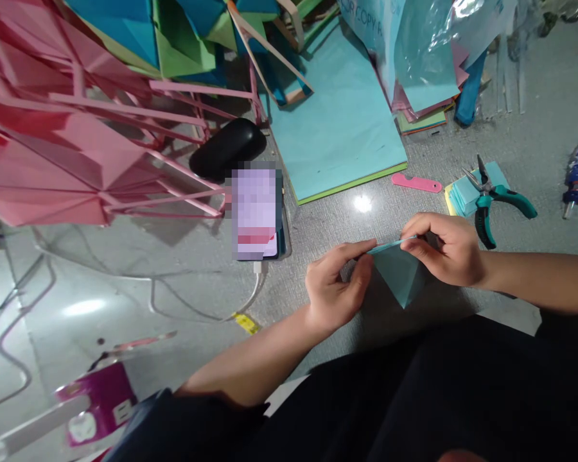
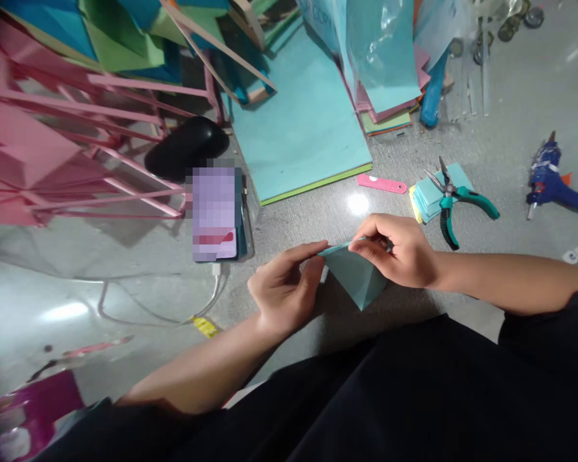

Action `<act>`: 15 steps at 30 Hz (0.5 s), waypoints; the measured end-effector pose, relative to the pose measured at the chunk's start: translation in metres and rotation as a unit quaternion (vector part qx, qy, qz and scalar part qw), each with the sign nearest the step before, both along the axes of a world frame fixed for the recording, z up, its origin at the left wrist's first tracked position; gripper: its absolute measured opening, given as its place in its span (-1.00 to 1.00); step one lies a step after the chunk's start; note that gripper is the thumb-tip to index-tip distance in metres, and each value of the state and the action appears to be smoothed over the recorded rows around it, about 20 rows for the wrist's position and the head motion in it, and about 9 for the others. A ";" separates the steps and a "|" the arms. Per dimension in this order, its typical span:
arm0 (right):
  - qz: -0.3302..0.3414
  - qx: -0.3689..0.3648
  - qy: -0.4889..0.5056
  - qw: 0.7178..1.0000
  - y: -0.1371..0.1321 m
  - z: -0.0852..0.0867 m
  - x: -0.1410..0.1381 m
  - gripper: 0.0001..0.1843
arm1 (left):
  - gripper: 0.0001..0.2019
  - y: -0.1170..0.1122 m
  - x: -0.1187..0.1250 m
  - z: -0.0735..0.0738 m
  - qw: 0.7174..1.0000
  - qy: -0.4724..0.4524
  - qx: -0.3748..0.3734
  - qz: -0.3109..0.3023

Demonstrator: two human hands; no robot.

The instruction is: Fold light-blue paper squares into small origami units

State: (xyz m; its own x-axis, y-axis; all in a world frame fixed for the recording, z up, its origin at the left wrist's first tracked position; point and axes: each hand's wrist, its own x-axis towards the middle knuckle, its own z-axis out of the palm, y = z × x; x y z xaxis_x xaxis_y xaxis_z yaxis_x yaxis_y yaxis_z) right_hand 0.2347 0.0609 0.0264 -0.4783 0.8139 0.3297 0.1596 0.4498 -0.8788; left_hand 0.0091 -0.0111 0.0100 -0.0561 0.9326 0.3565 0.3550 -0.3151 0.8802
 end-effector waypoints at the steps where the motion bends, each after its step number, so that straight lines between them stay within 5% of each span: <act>1: 0.001 0.027 0.006 1.000 0.000 0.000 0.000 -0.71 | -0.78 -0.001 0.000 0.001 1.000 0.011 0.004 -0.002; 9: 0.017 0.120 0.007 0.993 -0.002 0.005 0.003 -0.83 | -0.83 0.000 -0.001 0.000 0.995 -0.016 0.049 -0.091; 15: 0.057 0.095 0.062 0.992 0.000 0.002 0.003 -0.86 | -0.77 0.006 -0.001 -0.003 0.983 -0.073 0.087 -0.141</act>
State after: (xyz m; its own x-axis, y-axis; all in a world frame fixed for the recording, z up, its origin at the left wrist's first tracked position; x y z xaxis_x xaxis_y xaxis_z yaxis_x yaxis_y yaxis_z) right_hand 0.2373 0.0613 0.0281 -0.5089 0.6751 0.5342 -0.0062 0.6176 -0.7864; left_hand 0.0084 -0.0051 0.0075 0.1343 0.8435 0.5201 0.1053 -0.5340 0.8389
